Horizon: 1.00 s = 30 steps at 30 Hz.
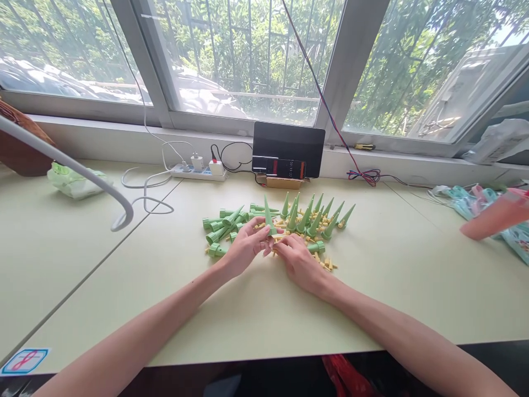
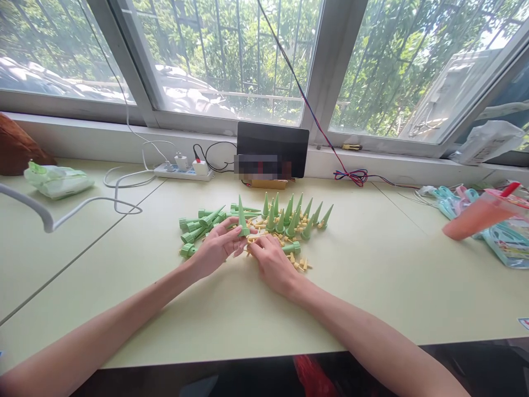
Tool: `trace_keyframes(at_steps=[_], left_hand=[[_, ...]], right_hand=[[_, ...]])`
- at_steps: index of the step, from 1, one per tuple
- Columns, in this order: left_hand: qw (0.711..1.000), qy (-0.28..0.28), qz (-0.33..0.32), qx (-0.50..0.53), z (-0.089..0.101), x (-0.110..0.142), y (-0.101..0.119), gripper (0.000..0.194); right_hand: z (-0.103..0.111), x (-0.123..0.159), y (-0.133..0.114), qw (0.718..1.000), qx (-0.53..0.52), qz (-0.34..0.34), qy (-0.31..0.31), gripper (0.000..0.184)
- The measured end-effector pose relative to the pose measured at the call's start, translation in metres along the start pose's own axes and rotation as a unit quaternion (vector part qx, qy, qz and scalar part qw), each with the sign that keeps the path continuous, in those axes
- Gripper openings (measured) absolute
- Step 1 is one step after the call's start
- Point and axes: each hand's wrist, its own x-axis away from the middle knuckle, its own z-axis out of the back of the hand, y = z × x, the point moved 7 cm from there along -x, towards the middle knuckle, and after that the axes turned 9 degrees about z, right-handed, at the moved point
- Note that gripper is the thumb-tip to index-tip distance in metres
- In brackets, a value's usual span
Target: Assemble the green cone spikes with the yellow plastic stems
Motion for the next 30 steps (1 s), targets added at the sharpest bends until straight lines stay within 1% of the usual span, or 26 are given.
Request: trace_keyframes(at_steps=[3, 6, 9, 12, 16, 22, 30], left_hand=[[1.000, -0.003, 0.001, 0.003, 0.000, -0.001, 0.000, 0.024], [1.000, 0.001, 0.006, 0.001, -0.001, -0.001, 0.002, 0.022], [1.000, 0.004, 0.012, -0.004, 0.000, -0.002, 0.002, 0.021], [1.000, -0.001, 0.021, -0.017, -0.001, -0.001, 0.000, 0.024], [0.999, -0.008, 0.038, -0.023, -0.003, 0.000, -0.006, 0.030], [0.997, -0.032, 0.066, -0.018, -0.006, 0.001, -0.015, 0.028], [0.994, -0.084, 0.063, -0.019, -0.010, 0.002, -0.019, 0.026]], right_hand=[[0.006, 0.001, 0.003, 0.999, -0.015, -0.023, 0.033, 0.028], [0.017, 0.003, 0.006, 0.995, -0.029, -0.046, 0.087, 0.025], [0.029, 0.006, 0.009, 0.985, -0.042, -0.066, 0.151, 0.020], [0.035, 0.009, 0.014, 0.973, -0.070, -0.104, 0.191, 0.018], [0.035, 0.012, 0.017, 0.964, -0.092, -0.137, 0.206, 0.016], [0.034, 0.013, 0.017, 0.960, -0.102, -0.144, 0.219, 0.015], [0.034, 0.016, 0.022, 0.959, -0.096, -0.158, 0.216, 0.015]])
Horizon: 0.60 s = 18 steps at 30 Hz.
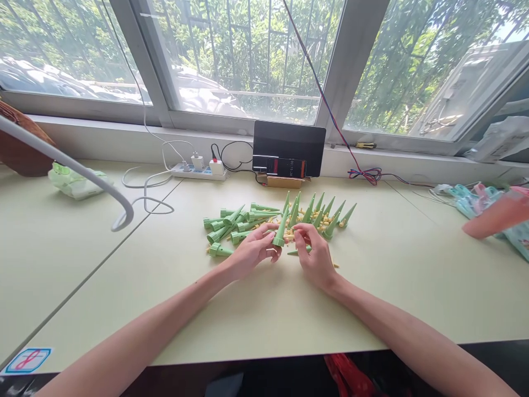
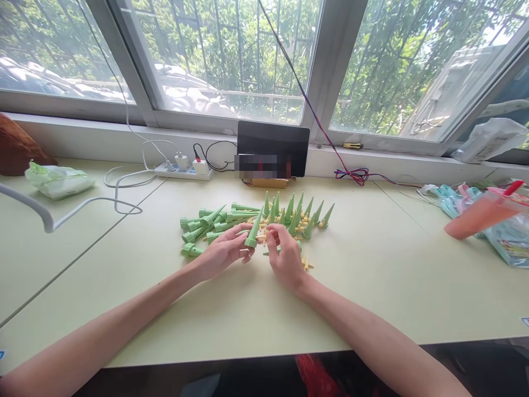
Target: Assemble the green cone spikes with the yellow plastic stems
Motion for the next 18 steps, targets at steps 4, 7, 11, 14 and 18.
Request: trace_keyframes(at_steps=[4, 7, 11, 14, 18], left_hand=[[1.000, -0.010, -0.003, -0.007, -0.0015, 0.0004, 0.0018, 0.026], [1.000, -0.012, -0.005, -0.017, -0.0019, 0.0005, 0.0027, 0.025], [0.999, -0.016, -0.007, -0.029, -0.0030, 0.0010, 0.0034, 0.026], [0.999, -0.010, -0.004, -0.049, -0.0027, 0.0014, 0.0032, 0.029], [0.997, 0.005, -0.012, -0.072, -0.0007, 0.0015, 0.0037, 0.030]], right_hand=[[0.0000, -0.0002, 0.0006, 1.000, 0.001, -0.002, -0.003, 0.015], [0.0004, -0.0010, 0.0002, 1.000, 0.003, 0.003, -0.001, 0.014], [0.0007, -0.0021, 0.0001, 1.000, 0.005, 0.010, 0.000, 0.013], [0.0005, -0.0025, -0.0007, 1.000, 0.006, 0.015, -0.001, 0.013], [-0.0011, -0.0029, -0.0014, 1.000, 0.005, 0.018, -0.006, 0.013]])
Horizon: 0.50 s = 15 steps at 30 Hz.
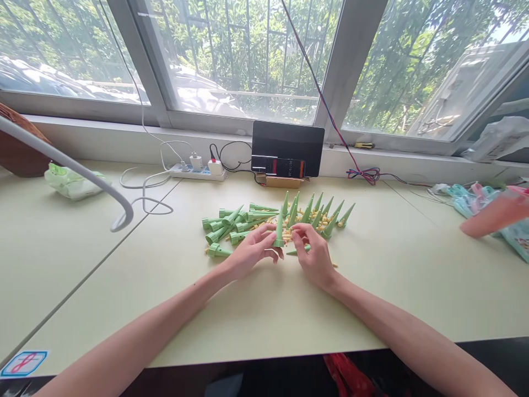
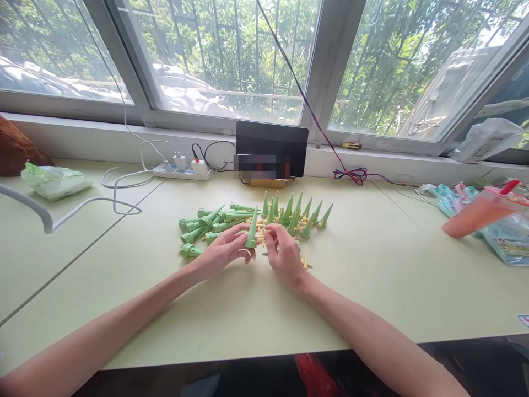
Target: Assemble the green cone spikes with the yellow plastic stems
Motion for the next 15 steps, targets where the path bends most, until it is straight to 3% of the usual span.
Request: trace_keyframes(at_steps=[15], left_hand=[[0.980, 0.047, -0.058, -0.182, -0.004, 0.003, 0.012, 0.032]], right_hand=[[-0.005, 0.000, 0.002, 0.999, -0.038, 0.005, -0.031, 0.012]])
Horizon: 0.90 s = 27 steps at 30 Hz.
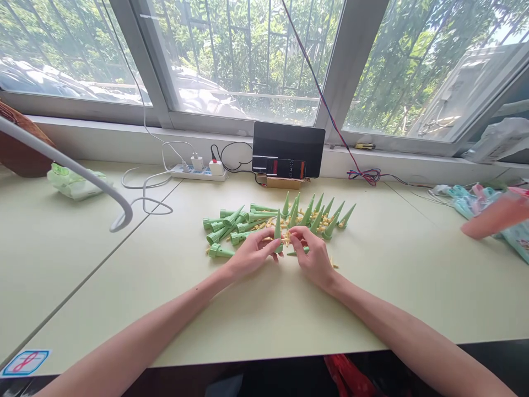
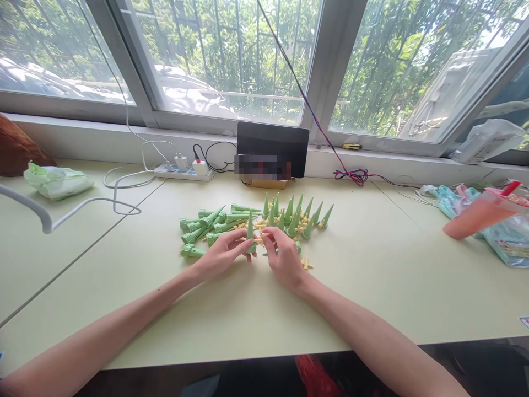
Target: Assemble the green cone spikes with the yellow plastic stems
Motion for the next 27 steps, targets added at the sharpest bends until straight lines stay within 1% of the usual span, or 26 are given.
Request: trace_keyframes(at_steps=[5, 10, 15, 21, 27], left_hand=[[0.999, 0.014, -0.014, -0.035, 0.0004, 0.0007, -0.0012, 0.031], [0.999, 0.023, -0.011, -0.041, 0.0015, 0.0017, -0.0030, 0.027], [0.998, 0.036, -0.019, -0.039, 0.0020, 0.0012, -0.0024, 0.029], [0.998, 0.052, -0.001, -0.025, 0.0038, 0.0011, -0.0007, 0.031], [0.997, 0.070, 0.007, -0.031, 0.0061, 0.0017, -0.0019, 0.031]], right_hand=[[-0.0022, 0.0012, 0.0002, 1.000, -0.011, -0.008, -0.013, 0.012], [-0.0041, 0.0013, -0.0010, 1.000, -0.018, -0.005, -0.025, 0.015], [-0.0056, 0.0005, -0.0034, 0.999, -0.027, -0.001, -0.037, 0.016], [-0.0073, -0.0016, -0.0080, 0.998, -0.018, 0.000, -0.057, 0.018], [-0.0087, -0.0019, -0.0049, 0.997, -0.022, 0.003, -0.068, 0.018]])
